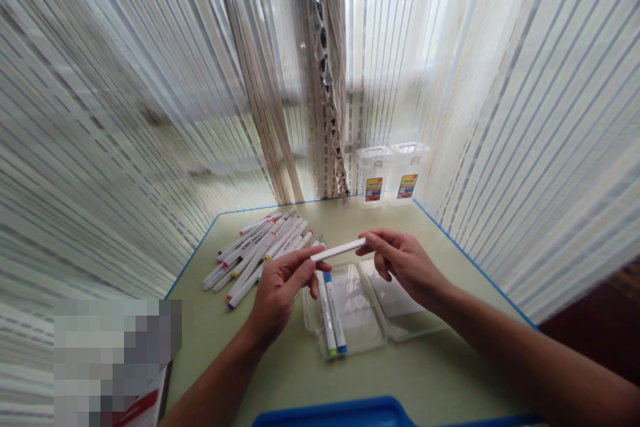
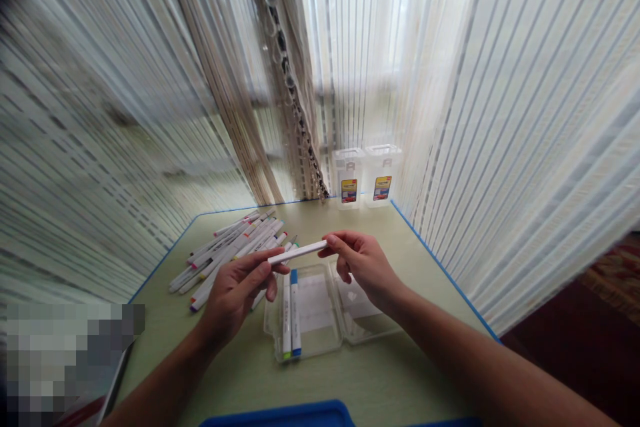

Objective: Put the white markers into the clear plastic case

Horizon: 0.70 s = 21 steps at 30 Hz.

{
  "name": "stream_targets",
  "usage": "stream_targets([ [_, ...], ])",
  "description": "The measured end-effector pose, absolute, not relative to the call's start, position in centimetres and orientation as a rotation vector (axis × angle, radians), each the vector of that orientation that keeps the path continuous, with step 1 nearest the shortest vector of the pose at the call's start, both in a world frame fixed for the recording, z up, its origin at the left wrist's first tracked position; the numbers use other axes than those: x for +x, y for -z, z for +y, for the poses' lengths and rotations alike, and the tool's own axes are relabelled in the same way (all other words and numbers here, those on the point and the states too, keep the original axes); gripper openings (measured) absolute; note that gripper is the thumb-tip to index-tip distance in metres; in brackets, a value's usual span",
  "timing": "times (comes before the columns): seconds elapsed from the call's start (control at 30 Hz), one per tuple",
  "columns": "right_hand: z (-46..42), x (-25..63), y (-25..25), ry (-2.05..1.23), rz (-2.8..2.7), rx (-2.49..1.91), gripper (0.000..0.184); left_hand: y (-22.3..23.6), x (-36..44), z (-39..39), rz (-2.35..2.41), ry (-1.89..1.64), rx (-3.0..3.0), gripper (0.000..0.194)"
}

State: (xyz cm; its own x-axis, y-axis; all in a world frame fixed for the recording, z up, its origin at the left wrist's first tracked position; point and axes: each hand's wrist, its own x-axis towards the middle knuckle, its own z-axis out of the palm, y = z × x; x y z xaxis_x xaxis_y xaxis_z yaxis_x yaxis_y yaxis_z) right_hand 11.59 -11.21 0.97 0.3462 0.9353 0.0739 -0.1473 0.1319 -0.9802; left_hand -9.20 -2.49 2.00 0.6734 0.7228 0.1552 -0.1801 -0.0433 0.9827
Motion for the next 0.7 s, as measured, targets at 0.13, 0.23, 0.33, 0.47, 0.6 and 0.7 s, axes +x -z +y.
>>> stream_targets([
  [0.13, -11.17, 11.58, -0.96, -0.955, -0.879, -1.166, 0.032, -1.87, -9.23, -2.42, 0.47, -0.787, 1.456, 0.033],
  [0.23, -11.14, 11.59, -0.97, -0.962, -0.876, -1.163, 0.032, -1.83, -9.12, -2.38, 0.498, -0.814, 1.508, 0.033],
  [0.33, -11.14, 11.6, -0.99, -0.964, -0.874, -1.162, 0.032, -1.94, -8.92, -2.37, 0.555, -0.841, 1.568, 0.031],
  [0.47, -11.18, 11.58, -0.97, -0.959, -0.89, -1.164, 0.032, -2.13, -8.77, -2.33, 0.618, -0.852, 1.602, 0.03],
  [0.6, -11.2, 11.56, -1.04, -0.954, -0.904, -1.172, 0.032, -2.2, -8.78, -2.29, 0.65, -0.851, 1.607, 0.03],
  [0.7, -11.27, 11.54, -1.11, -0.949, -0.913, -1.178, 0.031, -2.15, -8.76, -2.23, 0.662, -0.843, 1.608, 0.03],
])
